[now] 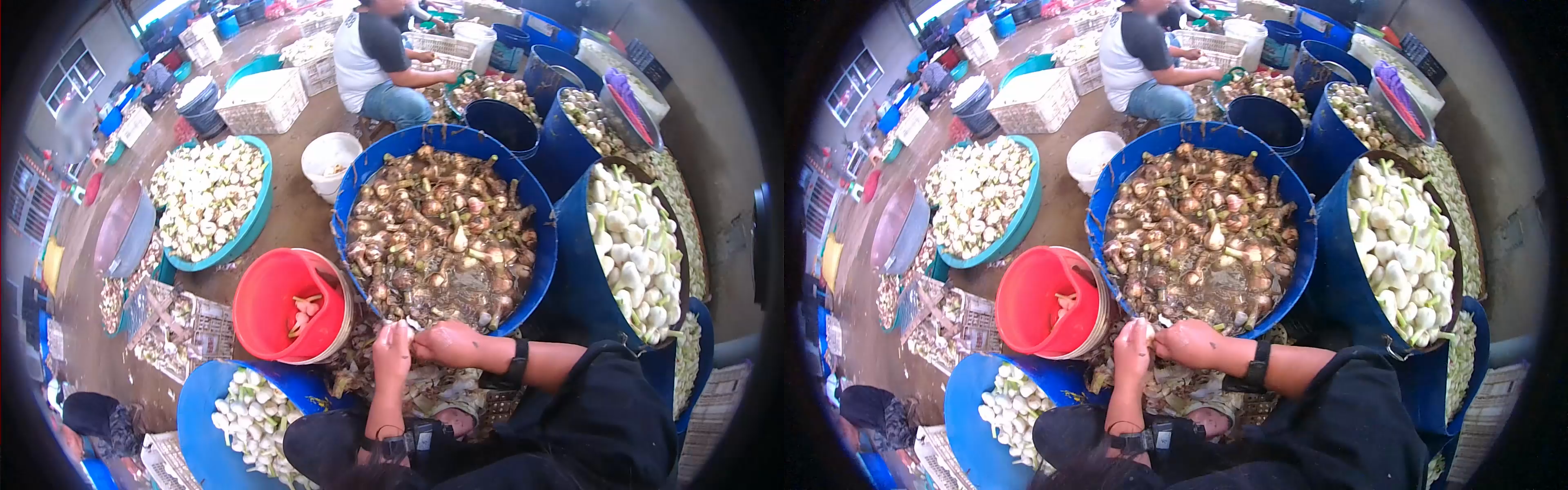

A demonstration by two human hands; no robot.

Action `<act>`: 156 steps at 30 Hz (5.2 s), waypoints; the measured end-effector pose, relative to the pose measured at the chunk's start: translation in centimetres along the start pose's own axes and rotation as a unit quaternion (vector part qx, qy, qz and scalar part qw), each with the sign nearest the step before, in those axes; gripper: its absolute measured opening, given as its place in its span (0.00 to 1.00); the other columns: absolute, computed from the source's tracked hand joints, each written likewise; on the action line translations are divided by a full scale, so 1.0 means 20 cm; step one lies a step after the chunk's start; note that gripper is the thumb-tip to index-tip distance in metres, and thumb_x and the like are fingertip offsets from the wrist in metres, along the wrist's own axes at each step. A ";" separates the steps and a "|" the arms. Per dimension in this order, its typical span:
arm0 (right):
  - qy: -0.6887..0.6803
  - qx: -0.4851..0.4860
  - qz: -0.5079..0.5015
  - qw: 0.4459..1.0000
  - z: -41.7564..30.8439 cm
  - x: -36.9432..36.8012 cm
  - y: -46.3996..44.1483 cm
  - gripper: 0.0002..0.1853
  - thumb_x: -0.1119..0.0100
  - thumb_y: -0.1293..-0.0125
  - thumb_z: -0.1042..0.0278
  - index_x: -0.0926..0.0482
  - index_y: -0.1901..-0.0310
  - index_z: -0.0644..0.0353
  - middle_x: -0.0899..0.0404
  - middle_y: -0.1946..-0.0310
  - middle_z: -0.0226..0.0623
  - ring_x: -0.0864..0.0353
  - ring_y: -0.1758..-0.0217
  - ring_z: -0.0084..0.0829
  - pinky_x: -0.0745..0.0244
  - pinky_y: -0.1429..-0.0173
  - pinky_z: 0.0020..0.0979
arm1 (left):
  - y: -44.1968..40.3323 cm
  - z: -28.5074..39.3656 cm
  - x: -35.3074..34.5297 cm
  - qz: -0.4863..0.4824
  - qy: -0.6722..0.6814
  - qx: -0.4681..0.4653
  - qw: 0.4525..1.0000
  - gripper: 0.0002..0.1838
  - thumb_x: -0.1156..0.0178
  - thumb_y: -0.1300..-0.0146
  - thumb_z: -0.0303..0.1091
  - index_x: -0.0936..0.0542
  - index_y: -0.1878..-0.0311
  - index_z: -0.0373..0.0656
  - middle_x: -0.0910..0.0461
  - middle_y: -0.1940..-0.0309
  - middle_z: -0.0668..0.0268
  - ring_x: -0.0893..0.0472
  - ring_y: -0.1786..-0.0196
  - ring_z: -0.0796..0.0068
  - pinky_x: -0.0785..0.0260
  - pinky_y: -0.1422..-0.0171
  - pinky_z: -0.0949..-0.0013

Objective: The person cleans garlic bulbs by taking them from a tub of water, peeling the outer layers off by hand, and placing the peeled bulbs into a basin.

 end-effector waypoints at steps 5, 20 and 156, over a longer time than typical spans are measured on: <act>0.019 -0.063 0.064 0.996 0.01 -0.08 0.01 0.13 0.51 0.44 0.60 0.24 0.74 0.62 0.24 0.80 0.50 0.23 0.76 0.47 0.27 0.67 0.43 | -0.02 -0.09 0.00 0.013 0.072 0.024 0.997 0.14 0.48 0.37 0.37 0.26 0.61 0.32 0.25 0.71 0.67 0.29 0.68 0.80 0.36 0.61 0.74; -0.529 -0.284 0.114 0.791 0.20 -0.13 0.09 0.11 0.42 0.41 0.64 0.19 0.68 0.65 0.23 0.82 0.34 0.25 0.79 0.22 0.31 0.77 0.28 | 0.14 0.13 -0.07 -0.133 -0.297 -0.191 0.926 0.23 0.40 0.47 0.30 0.27 0.46 0.39 0.25 0.51 0.53 0.24 0.51 0.60 0.34 0.46 0.66; -0.078 -0.129 0.178 0.972 0.01 -0.13 0.03 0.09 0.48 0.44 0.65 0.24 0.76 0.60 0.25 0.76 0.50 0.25 0.72 0.49 0.29 0.67 0.42 | 0.06 0.17 0.24 0.329 0.282 0.004 0.901 0.25 0.52 0.35 0.51 0.26 0.68 0.32 0.23 0.79 0.60 0.25 0.84 0.73 0.38 0.87 0.74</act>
Point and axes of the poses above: each hand's wrist, its own y-axis away from the middle knuckle, its own x-axis out of the back of the hand, z = x × y, the point moved 2 cm from there along -y, towards the middle knuckle
